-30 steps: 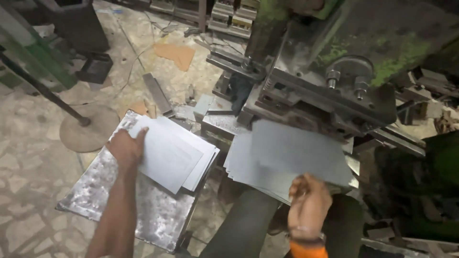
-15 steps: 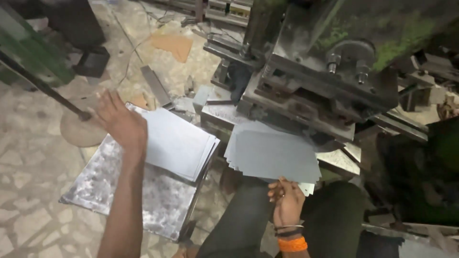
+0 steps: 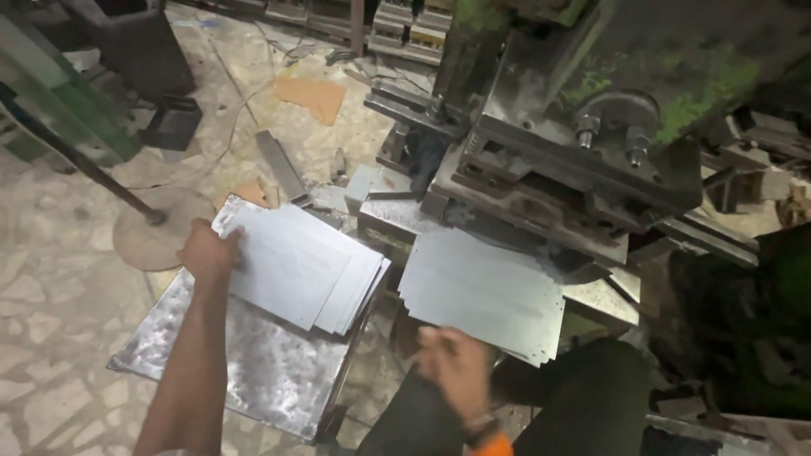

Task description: Operating a manual stamping machine to process metal sheets.

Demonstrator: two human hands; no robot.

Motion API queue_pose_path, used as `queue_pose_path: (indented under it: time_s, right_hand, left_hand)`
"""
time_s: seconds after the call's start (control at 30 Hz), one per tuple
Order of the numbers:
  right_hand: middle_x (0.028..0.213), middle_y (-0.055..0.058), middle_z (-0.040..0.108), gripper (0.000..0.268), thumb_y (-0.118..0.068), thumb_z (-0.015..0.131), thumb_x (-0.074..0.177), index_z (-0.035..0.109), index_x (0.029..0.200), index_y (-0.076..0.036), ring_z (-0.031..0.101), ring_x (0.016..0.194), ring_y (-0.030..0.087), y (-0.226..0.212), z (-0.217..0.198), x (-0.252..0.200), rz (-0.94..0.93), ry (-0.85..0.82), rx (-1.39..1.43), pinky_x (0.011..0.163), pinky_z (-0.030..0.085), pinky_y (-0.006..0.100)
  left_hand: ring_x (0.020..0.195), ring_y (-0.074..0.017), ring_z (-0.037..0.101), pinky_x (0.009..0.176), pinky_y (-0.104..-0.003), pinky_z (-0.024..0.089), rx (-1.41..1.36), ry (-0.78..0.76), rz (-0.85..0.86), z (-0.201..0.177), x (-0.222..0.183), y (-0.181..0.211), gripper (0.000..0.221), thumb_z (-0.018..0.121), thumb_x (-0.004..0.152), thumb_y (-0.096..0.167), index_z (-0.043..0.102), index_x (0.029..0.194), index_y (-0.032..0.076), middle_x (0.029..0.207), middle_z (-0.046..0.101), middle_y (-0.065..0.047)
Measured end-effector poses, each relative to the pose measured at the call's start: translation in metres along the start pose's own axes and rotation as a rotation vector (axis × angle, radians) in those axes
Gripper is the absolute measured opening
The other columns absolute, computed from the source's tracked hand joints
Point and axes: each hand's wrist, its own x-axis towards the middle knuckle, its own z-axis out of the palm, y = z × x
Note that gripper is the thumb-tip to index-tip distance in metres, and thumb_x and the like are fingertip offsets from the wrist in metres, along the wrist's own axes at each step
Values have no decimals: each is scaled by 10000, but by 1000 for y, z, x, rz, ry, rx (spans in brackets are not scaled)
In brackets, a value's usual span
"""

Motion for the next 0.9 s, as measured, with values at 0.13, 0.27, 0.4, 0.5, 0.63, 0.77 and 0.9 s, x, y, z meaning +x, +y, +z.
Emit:
queue_pose_path:
  time_s: [0.13,0.27,0.4,0.5,0.63,0.77,0.9]
  right_hand:
    - [1411,57,609,504,-165,557,869,657,1357,-243,578,1262,252,-54,77,7,-104,-373,-401,1059,474,447]
    - [1703,70,183,757,-67,514,853,290,1576,-78,106,1557,350,-10,144,31,-509,-535,-906,1226,107,606]
    - [1682,110,270,840,59,550,709,377,1528,-13,172,1551,374,18,163,36,-707,-320,-977,1223,147,615]
    - [1687,91,270,847,71,550,697,397,1525,-22,187,1549,368,21,167,35,-705,-286,-951,1222,158,607]
    - [1697,55,242,880,82,561,692,375,1540,-57,162,1557,329,19,166,38,-655,-318,-966,1218,158,592]
    - [1689,66,258,859,40,571,721,363,1549,-58,163,1554,339,14,162,36,-644,-345,-930,1208,148,610]
    - [1673,113,291,912,57,574,661,363,1544,-21,181,1550,362,13,157,36,-679,-335,-916,1201,177,632]
  left_hand:
    - [969,-421,629,846,-498,513,81,20,72,-6,-22,0,551,777,883,438,679,1113,-53,1077,645,-251]
    - [1017,-405,611,890,-491,491,130,31,42,-13,-19,1,626,834,803,531,744,1127,2,1096,660,-236]
    - [814,-387,672,767,-472,540,223,-43,28,-34,-9,10,576,821,776,563,801,887,-1,951,698,-237]
    - [800,-378,648,789,-470,519,232,-29,88,-43,-6,10,659,719,890,610,782,815,-42,959,674,-235]
    - [903,-346,628,924,-450,398,286,93,207,-76,-16,40,501,767,858,500,788,842,0,984,706,-169]
    - [967,-385,605,980,-470,406,281,245,334,-111,-41,67,437,753,826,378,716,1015,-15,1081,637,-193]
    - [816,-414,620,817,-476,432,2,289,444,-163,-64,107,266,776,804,204,710,915,-29,921,677,-196]
